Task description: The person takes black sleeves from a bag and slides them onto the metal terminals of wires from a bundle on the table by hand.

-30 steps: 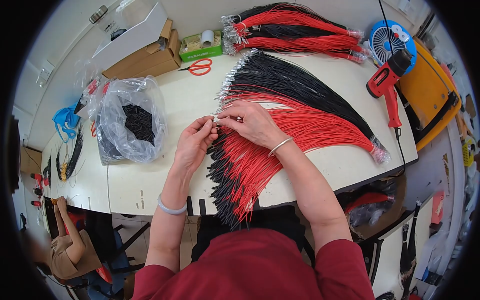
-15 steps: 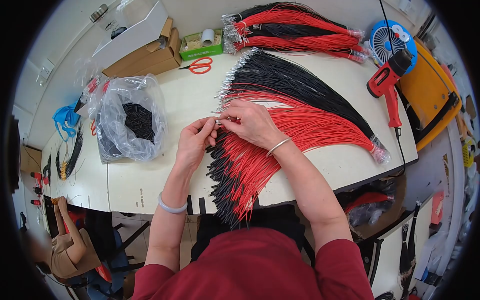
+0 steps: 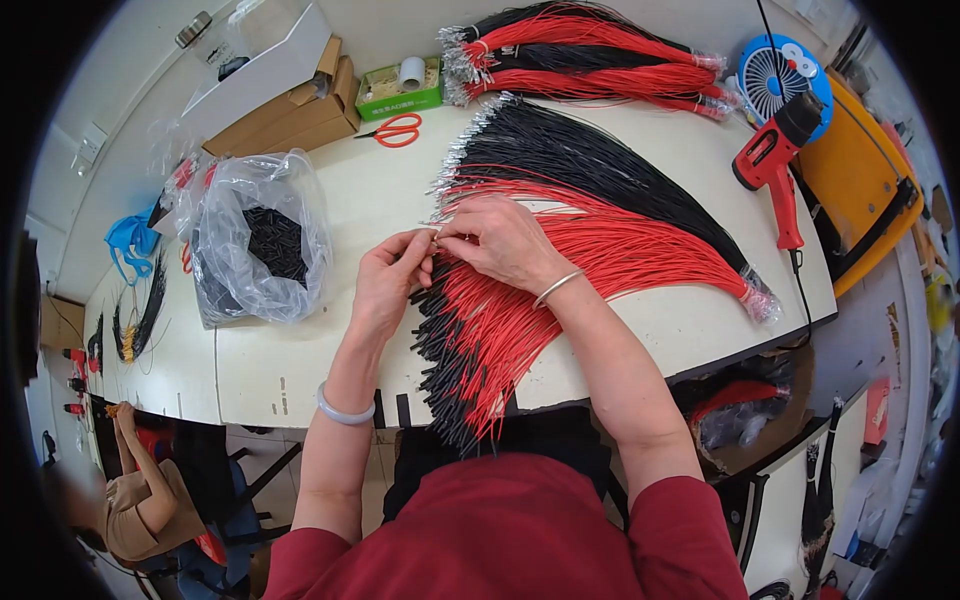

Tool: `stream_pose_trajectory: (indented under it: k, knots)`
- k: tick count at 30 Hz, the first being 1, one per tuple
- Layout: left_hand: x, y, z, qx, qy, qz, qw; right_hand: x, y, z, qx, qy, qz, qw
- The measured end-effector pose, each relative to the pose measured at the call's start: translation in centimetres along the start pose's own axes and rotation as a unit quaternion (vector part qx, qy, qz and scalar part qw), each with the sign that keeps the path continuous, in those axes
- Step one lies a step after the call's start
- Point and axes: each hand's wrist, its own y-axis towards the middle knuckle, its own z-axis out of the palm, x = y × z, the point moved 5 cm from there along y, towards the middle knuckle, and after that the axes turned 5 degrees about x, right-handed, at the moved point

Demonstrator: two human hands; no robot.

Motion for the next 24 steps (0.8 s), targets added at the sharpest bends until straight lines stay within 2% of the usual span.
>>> stream_pose_trajectory:
  k: [1, 5, 11, 15, 16, 20, 21, 24]
  knots:
    - [0.0, 0.0, 0.0, 0.000, -0.001, 0.000, 1.000, 0.0, 0.0, 0.0, 0.001, 0.000, 0.000, 1.000]
    - [-0.2, 0.0, -0.2, 0.020, -0.155, -0.035, 0.987, -0.5, 0.0, -0.2, 0.006, 0.091, 0.054, 0.994]
    - [0.0, 0.2, -1.1, 0.078, -0.142, -0.012, 0.987, -1.1, -0.3, -0.3, 0.082, 0.189, 0.098, 0.974]
    - [0.1, 0.9, -3.4, -0.040, -0.191, 0.035, 0.980, -3.1, -0.3, -1.9, 0.015, 0.078, 0.190, 0.979]
    - [0.0, 0.8, -3.4, -0.038, -0.194, 0.035, 0.980, -3.2, -0.2, -2.2, 0.006, 0.061, 0.203, 0.977]
    - [-0.2, 0.4, -3.2, -0.046, -0.194, 0.012, 0.980, -2.7, 1.3, -1.0, 0.108, -0.049, 0.188, 0.975]
    - [-0.3, 0.3, -3.1, -0.044, -0.193, 0.011, 0.980, -3.0, 1.6, -0.5, 0.106, -0.049, 0.191, 0.975]
    - [-0.7, 0.1, -2.3, -0.048, -0.205, 0.009, 0.977, -4.4, 2.7, 2.4, 0.112, -0.164, 0.060, 0.978]
